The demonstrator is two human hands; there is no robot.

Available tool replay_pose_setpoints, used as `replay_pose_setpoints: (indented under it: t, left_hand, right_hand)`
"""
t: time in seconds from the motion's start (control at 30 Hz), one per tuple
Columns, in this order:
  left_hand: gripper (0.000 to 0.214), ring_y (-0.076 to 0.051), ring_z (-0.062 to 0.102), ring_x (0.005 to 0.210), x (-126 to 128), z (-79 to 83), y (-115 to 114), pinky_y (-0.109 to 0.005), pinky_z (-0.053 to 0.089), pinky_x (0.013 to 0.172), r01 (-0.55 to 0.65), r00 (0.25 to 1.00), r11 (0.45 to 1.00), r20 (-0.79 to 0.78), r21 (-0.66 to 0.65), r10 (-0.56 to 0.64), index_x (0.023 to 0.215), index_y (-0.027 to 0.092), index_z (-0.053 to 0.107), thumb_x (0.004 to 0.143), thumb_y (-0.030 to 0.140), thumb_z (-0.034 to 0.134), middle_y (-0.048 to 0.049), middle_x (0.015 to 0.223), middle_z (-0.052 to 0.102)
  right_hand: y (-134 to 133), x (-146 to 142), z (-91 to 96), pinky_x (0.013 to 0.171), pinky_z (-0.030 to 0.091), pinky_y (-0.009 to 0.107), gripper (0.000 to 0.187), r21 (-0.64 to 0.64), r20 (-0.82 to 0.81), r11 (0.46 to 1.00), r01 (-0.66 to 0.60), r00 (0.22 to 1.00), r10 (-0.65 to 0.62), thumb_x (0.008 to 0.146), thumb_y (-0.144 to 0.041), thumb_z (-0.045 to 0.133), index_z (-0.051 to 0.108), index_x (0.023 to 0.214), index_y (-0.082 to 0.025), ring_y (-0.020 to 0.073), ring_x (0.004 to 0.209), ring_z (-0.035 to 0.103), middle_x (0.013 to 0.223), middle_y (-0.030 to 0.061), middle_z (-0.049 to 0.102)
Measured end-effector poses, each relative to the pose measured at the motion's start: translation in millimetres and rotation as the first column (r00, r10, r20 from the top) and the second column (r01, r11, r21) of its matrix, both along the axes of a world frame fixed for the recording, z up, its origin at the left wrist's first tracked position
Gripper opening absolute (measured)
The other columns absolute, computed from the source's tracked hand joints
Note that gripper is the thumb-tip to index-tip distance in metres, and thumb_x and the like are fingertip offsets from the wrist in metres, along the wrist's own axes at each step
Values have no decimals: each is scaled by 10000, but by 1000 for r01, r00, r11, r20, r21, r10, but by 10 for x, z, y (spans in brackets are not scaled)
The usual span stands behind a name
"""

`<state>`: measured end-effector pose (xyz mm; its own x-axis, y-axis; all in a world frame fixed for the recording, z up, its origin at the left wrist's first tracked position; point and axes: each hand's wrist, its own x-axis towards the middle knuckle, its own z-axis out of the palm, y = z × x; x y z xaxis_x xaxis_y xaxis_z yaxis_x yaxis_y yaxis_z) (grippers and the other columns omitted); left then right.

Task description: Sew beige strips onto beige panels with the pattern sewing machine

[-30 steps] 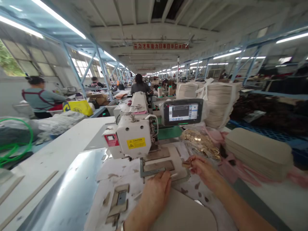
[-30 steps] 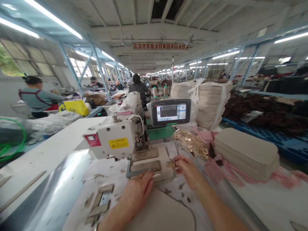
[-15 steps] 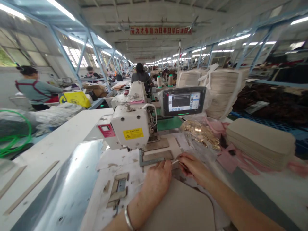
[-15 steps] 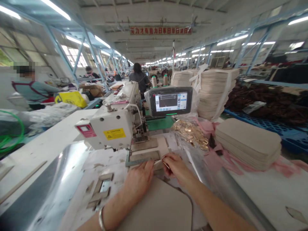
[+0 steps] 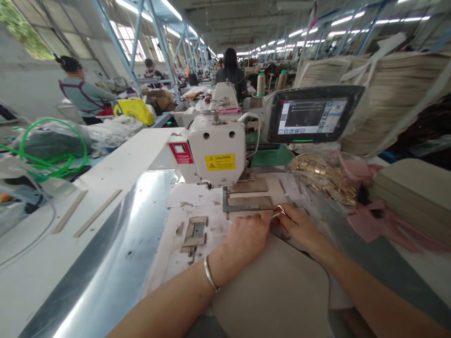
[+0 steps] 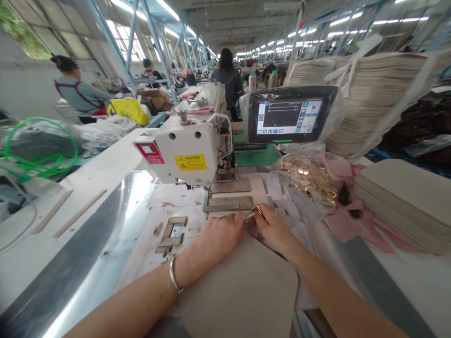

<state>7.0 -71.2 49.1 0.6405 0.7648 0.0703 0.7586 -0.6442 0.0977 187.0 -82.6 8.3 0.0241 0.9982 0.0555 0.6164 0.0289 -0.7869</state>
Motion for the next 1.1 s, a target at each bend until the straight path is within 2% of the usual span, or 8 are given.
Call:
replay_pose_setpoints:
  t: [0.23, 0.4, 0.6, 0.77, 0.83, 0.93, 1.0, 1.1]
  left_hand:
    - [190, -262, 739, 737, -32, -43, 6, -336, 554, 590, 55, 998, 998, 7, -14, -55, 1019, 122, 577, 951, 73, 407, -107, 858, 725]
    - [193, -250, 731, 731, -32, -113, 5, -325, 543, 574, 77, 995, 997, 63, 29, -79, 1103, 115, 547, 959, 91, 420, -93, 869, 721]
    - [201, -224, 718, 798, 3, -176, 40, -308, 543, 618, 56, 989, 996, 141, -62, -47, 1164, 103, 475, 977, 106, 401, -99, 940, 701]
    - [144, -244, 667, 952, -43, -167, 41, -372, 527, 826, 119, 975, 986, 175, 114, -138, 1075, 143, 552, 987, 169, 441, -104, 1011, 676]
    - [144, -238, 660, 932, -70, -162, 58, -376, 508, 843, 149, 970, 977, 171, 155, -175, 1027, 151, 582, 990, 182, 446, -97, 964, 681]
    - [161, -222, 654, 899, -92, -167, 133, -359, 497, 817, 205, 953, 967, 192, 152, -232, 1002, 150, 589, 1001, 203, 438, -80, 933, 684]
    - [195, -226, 640, 960, -98, -181, 213, -370, 485, 860, 187, 951, 966, 212, 180, -224, 1036, 148, 588, 1017, 229, 412, -85, 995, 680]
    - [322, -238, 595, 1123, -101, -246, 345, -390, 445, 986, 104, 961, 971, 229, 217, -155, 1250, 128, 542, 1031, 320, 406, -116, 1186, 647]
  right_hand:
    - [-121, -122, 85, 920, 510, 451, 419, 94, 231, 994, -57, 972, 34, 920, -291, 377, 581, 1264, -169, 314, 1029, 687, 1130, 162, 711]
    - [-144, -127, 58, 923, 517, 465, 445, 30, 246, 987, -161, 958, 148, 914, -266, 368, 561, 1304, -174, 315, 1014, 694, 1125, 157, 715]
    - [-212, -192, 72, 812, 514, 472, 496, 7, 261, 993, -120, 959, 114, 872, -281, 440, 512, 1356, -198, 357, 915, 701, 1071, 159, 723]
    - [-219, -41, 184, 693, 474, 406, 387, -24, 329, 995, -96, 939, 99, 894, -344, 368, 571, 1193, -206, 306, 759, 682, 868, 103, 716]
    - [-206, 15, 201, 648, 454, 371, 359, -55, 280, 994, -96, 954, 107, 892, -384, 388, 577, 1143, -211, 269, 674, 648, 738, 60, 677]
    - [-125, 58, 218, 649, 440, 329, 307, -66, 164, 990, -123, 978, 132, 861, -443, 487, 596, 1048, -226, 227, 689, 622, 746, 34, 663]
    - [-7, 95, 247, 622, 416, 298, 278, -91, 99, 987, -130, 985, 139, 826, -486, 558, 615, 910, -227, 188, 659, 574, 718, 17, 627]
    - [247, 207, 318, 500, 292, 243, 346, -252, -32, 965, -78, 997, 72, 777, -565, 636, 594, 780, -221, 116, 524, 410, 573, -35, 452]
